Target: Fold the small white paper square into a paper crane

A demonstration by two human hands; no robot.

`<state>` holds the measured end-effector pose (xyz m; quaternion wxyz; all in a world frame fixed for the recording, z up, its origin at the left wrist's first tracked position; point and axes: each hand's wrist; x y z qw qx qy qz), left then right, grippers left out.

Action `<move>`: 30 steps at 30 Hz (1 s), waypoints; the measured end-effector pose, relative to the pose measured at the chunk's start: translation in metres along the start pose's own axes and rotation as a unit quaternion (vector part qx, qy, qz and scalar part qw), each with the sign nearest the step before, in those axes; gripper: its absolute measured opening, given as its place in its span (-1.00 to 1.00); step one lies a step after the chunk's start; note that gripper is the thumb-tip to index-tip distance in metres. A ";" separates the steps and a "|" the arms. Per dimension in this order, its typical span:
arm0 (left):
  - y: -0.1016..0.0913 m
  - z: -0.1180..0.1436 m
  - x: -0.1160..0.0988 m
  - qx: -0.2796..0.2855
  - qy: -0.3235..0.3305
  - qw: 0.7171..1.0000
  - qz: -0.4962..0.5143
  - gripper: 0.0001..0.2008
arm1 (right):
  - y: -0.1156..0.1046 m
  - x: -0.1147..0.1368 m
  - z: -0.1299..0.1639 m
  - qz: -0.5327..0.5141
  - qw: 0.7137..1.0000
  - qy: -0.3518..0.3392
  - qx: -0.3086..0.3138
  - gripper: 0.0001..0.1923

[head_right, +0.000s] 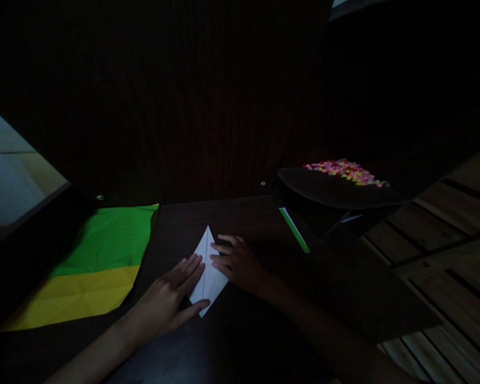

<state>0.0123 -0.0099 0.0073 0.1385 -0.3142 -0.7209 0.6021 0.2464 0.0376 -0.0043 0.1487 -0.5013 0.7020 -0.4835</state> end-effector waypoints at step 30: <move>-0.009 0.000 -0.009 -0.029 -0.024 0.999 -0.010 -0.41 | -0.002 -0.005 0.004 0.077 0.994 -0.062 -0.037 -0.86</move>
Point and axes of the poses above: each hand's wrist, its own z-axis away from the middle knuckle, its own y-axis out of the palm, x = y × z, and after that the axes turned 11 degrees about -y, right-handed
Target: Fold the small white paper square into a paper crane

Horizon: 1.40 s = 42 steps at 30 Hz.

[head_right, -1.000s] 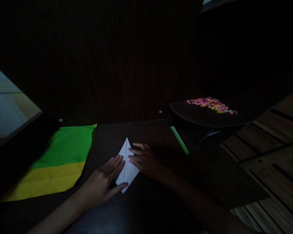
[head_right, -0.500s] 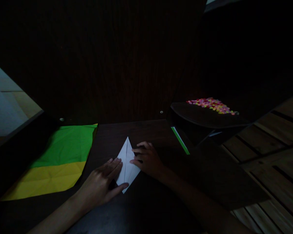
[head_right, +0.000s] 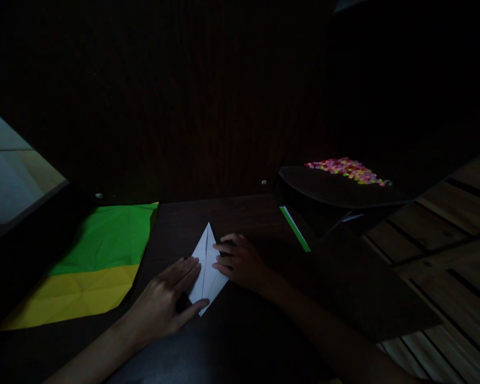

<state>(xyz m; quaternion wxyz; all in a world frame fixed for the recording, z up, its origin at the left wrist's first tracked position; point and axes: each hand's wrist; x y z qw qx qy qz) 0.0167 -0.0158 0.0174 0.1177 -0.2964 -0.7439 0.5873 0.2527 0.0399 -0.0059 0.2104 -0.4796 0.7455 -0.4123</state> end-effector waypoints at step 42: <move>-0.007 0.001 0.006 0.122 0.062 0.990 0.042 -0.39 | -0.006 0.005 -0.004 -0.053 0.986 0.047 0.154 -0.46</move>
Point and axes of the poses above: each hand's wrist, its own z-axis away from the middle knuckle, its own y-axis out of the palm, x = y × z, and after that the axes turned 11 degrees about -y, right-handed
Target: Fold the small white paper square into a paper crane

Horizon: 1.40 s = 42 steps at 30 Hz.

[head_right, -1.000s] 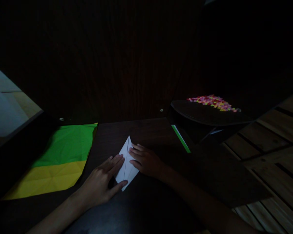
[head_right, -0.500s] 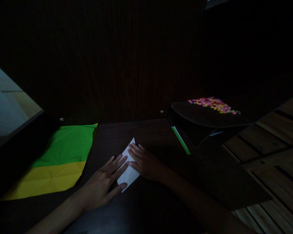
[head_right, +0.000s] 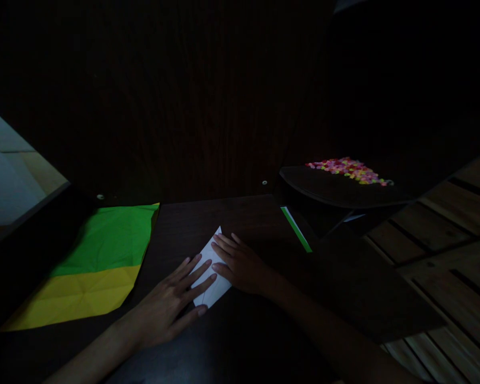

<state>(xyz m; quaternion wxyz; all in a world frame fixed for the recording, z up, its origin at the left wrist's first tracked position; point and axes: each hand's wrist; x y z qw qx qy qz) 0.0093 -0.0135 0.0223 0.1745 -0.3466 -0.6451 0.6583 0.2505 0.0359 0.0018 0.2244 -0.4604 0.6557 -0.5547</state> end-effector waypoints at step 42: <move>-0.007 0.003 0.002 0.026 0.019 0.998 0.046 -0.40 | 0.003 -0.016 -0.006 0.025 0.999 0.045 0.014 -0.48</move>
Point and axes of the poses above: each hand's wrist, its own z-axis away from the middle knuckle, its own y-axis out of the palm, x = y × z, and after that the axes turned 11 degrees about -y, right-handed
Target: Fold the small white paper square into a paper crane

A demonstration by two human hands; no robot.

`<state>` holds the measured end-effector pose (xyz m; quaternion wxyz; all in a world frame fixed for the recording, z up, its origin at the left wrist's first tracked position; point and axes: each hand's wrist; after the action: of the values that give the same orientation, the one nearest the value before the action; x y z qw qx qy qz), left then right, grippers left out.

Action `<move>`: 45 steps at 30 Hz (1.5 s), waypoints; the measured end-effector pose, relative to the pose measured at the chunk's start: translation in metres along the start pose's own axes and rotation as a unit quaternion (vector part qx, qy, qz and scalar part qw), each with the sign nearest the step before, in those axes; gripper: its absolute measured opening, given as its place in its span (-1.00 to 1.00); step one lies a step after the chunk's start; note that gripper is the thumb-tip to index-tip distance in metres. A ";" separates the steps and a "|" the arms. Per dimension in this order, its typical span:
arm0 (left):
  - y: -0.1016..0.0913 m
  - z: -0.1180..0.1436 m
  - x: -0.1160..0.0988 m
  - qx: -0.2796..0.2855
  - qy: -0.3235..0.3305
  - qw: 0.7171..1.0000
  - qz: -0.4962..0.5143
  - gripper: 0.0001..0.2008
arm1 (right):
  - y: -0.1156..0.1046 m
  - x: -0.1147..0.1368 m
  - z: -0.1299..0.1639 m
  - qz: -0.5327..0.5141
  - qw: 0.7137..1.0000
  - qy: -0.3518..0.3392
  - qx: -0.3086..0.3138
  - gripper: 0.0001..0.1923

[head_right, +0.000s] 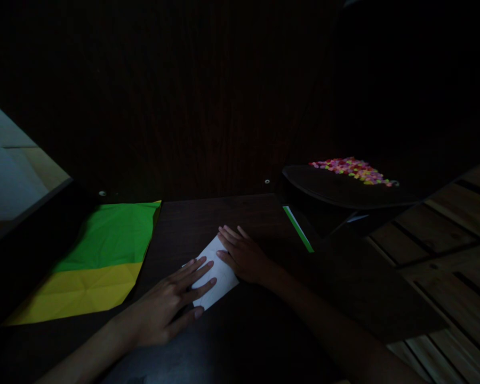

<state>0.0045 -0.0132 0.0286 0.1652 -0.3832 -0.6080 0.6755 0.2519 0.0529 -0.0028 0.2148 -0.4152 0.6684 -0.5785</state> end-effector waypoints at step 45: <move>-0.006 0.001 0.014 0.003 0.038 0.999 -0.011 -0.38 | 0.001 -0.032 0.012 0.000 0.993 0.025 -0.117 -0.74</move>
<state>-0.0068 -0.0025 0.0295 0.1967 -0.4012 -0.6035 0.6604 0.2791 0.0713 -0.0131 0.1479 -0.4231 0.7366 -0.5065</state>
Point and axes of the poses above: each hand's wrist, its own z-axis away from the middle knuckle, its own y-axis out of the palm, x = y × z, and after that the axes turned 11 degrees about -y, right-handed
